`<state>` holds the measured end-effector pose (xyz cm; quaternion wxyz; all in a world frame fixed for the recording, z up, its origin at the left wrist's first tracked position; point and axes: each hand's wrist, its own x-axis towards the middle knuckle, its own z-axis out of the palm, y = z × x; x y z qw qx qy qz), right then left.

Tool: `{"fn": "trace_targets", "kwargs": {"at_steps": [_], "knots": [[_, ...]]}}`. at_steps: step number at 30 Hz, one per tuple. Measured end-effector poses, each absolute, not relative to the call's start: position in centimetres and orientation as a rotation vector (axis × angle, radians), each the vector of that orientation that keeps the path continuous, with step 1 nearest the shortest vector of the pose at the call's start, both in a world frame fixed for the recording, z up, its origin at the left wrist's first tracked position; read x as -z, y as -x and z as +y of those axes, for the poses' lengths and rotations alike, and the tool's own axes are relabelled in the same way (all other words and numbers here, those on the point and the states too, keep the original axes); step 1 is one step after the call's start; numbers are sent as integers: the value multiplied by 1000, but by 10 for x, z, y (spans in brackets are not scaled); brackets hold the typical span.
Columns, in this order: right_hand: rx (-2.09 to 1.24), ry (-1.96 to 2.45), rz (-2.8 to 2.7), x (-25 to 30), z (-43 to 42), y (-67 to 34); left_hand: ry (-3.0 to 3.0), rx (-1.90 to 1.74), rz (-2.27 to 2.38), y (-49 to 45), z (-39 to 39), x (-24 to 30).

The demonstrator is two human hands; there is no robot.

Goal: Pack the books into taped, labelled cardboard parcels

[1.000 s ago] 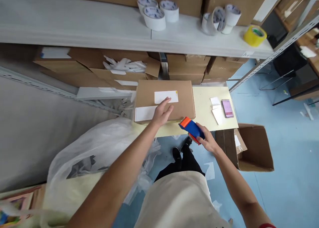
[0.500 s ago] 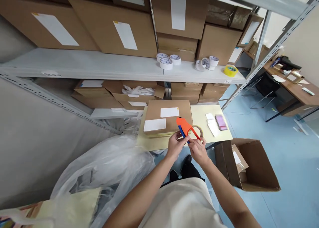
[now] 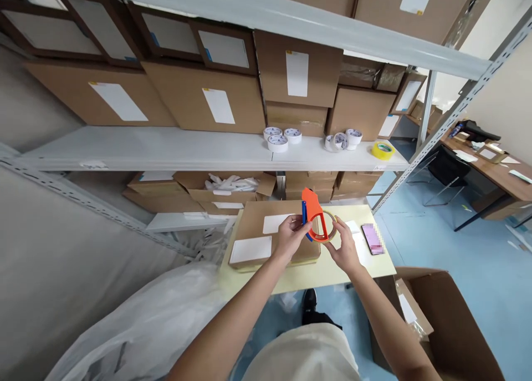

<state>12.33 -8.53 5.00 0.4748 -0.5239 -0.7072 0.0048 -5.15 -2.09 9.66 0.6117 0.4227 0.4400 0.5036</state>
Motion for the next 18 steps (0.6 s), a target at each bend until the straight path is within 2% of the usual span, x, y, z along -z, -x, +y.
{"fn": "trace_targets", "kwargs": {"at_steps": [5, 11, 18], "knots": [[-45, 1285, -1646, -70, 7, -148, -1161, -1251, 988, 20, 58, -119], [-205, 1263, -1592, -92, 127, -167, -1553, -1297, 1187, -8, 163, -134], [-258, 1322, -1570, -95, 206, -165, -1595, -1273, 1323, -21, 237, -127]]}}
